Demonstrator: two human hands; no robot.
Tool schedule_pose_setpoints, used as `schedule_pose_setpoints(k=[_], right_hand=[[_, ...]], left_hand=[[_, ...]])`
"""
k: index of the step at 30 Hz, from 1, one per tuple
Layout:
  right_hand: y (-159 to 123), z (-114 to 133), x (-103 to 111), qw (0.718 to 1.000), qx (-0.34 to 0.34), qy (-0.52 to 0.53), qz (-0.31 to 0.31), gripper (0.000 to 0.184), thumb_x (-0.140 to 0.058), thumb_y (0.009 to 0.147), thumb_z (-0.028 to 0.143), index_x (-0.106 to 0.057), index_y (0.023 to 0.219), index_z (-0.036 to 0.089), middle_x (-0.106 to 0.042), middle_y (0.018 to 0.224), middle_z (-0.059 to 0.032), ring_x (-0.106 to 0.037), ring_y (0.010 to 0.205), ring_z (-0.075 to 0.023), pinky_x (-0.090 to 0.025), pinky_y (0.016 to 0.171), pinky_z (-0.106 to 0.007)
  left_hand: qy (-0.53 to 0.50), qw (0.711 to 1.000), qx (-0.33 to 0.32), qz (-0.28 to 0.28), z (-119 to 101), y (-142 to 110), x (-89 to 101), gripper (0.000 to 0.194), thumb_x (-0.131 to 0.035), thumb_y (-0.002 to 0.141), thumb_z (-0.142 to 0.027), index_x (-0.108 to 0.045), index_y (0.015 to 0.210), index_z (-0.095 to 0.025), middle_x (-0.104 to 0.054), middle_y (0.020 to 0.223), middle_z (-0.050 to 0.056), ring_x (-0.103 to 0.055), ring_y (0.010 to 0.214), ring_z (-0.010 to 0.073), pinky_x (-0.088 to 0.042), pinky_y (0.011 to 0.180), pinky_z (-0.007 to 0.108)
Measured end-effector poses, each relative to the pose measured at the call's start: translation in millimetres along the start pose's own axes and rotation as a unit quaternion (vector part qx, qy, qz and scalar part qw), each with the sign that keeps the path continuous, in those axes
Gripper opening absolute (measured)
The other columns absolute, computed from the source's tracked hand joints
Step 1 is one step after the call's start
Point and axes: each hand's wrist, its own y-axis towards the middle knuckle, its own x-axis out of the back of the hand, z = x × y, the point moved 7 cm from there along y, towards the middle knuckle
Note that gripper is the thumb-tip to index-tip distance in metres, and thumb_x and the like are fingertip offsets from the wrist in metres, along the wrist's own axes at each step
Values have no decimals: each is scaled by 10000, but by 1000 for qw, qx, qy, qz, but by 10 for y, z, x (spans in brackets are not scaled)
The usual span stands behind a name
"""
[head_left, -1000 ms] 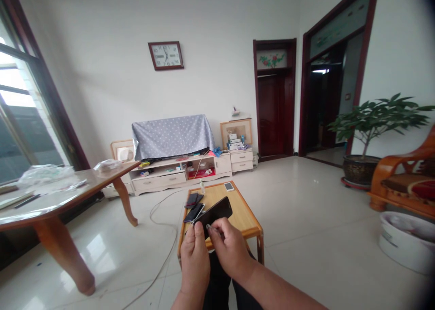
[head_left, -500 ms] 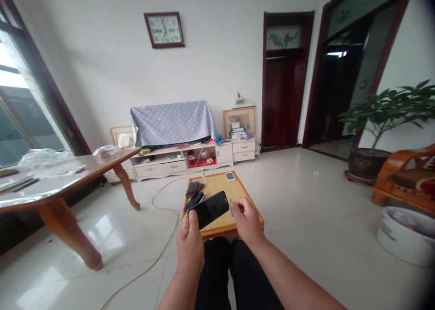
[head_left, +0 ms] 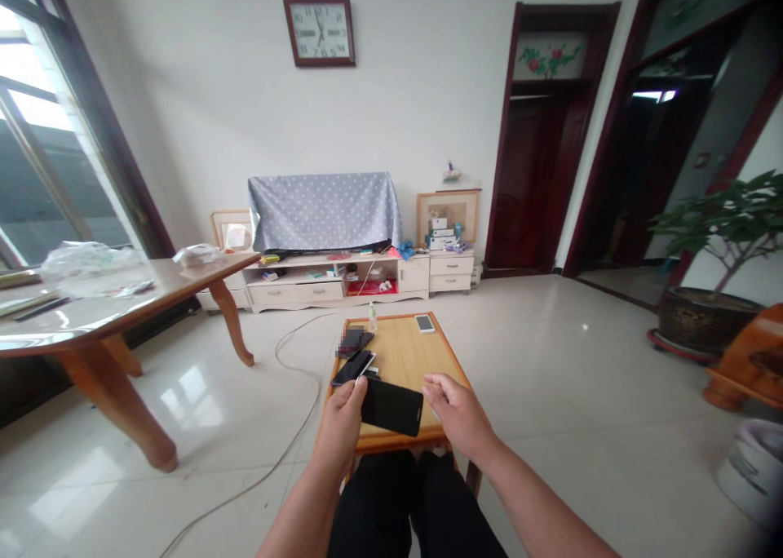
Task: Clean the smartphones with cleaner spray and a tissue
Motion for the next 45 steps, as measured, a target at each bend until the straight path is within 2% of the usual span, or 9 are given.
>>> schedule_pose_setpoints(k=[6, 12, 15, 20, 27, 34, 39, 42, 45], right_hand=[[113, -499, -348, 972, -149, 82, 161, 409, -634, 888, 575, -615, 783, 181, -528, 619, 45, -460, 552, -101, -348, 512, -207], [148, -934, -524, 919, -256, 213, 211, 414, -732, 798, 558, -546, 753, 191, -407, 539, 80, -320, 457, -63, -215, 427, -200], [231, -1116, -527, 900, -280, 279, 183, 389, -755, 785, 489, -493, 721, 209, -386, 532, 91, -292, 430, -54, -183, 415, -203], [458, -1569, -440, 871, -325, 359, 89, 399, -773, 768, 442, -450, 701, 216, -394, 516, 99, -246, 384, -35, -115, 406, -200], [1028, -2195, -255, 876, -344, 339, -14, 362, -760, 794, 394, -459, 712, 209, -455, 538, 80, -289, 386, -33, -127, 394, -177], [1774, -2704, -268, 873, -374, 293, -110, 273, -719, 867, 348, -523, 758, 192, -499, 556, 63, -372, 390, -48, -223, 381, -157], [2286, -3038, -341, 860, -410, 268, -144, 255, -626, 979, 366, -631, 1120, 154, -672, 1035, -60, -663, 820, -161, -575, 705, -316], [2569, -3211, -349, 854, -424, 256, -158, 358, -625, 985, 373, -590, 1283, 177, -612, 1274, -93, -643, 1063, -231, -567, 894, -440], [2811, -3369, -330, 852, -430, 245, -170, 367, -630, 980, 371, -587, 1288, 176, -608, 1285, -97, -640, 1078, -239, -563, 903, -449]], left_hand=[[49, 993, 62, 93, 406, 403, -174, 539, -626, 780, -684, -715, 797, -152, -696, 823, 41, -615, 833, 207, -465, 753, 288], [100, 985, 76, 115, 804, 740, -376, 569, -625, 757, -713, -691, 745, -148, -643, 705, 15, -570, 685, 167, -414, 618, 259], [130, 982, 62, 120, 946, 922, -516, 603, -559, 792, -746, -684, 759, -157, -651, 703, 18, -596, 683, 185, -433, 625, 274], [194, 978, -7, 82, 1170, 1181, -686, 605, -336, 945, -666, -685, 982, -174, -720, 1013, 98, -644, 1026, 278, -465, 900, 383], [271, 948, -105, 128, 1706, 1063, -908, 403, -555, 888, -532, -702, 1066, -201, -714, 1091, 114, -589, 1162, 314, -401, 1056, 479], [472, 846, -195, 153, 2041, 1037, -1070, 356, -502, 954, -416, -655, 1185, -193, -690, 1181, 108, -582, 1186, 273, -403, 1046, 447], [513, 816, -203, 174, 2154, 1112, -1140, 334, -518, 943, -416, -674, 1160, -215, -699, 1214, 103, -609, 1169, 264, -410, 1020, 420], [528, 811, -183, 175, 2248, 1177, -1162, 341, -538, 919, -428, -692, 1142, -221, -693, 1254, 109, -603, 1195, 272, -392, 1038, 424], [541, 807, -144, 189, 2320, 1241, -1191, 336, -562, 882, -419, -709, 1122, -236, -680, 1295, 103, -581, 1236, 284, -365, 1064, 440]])
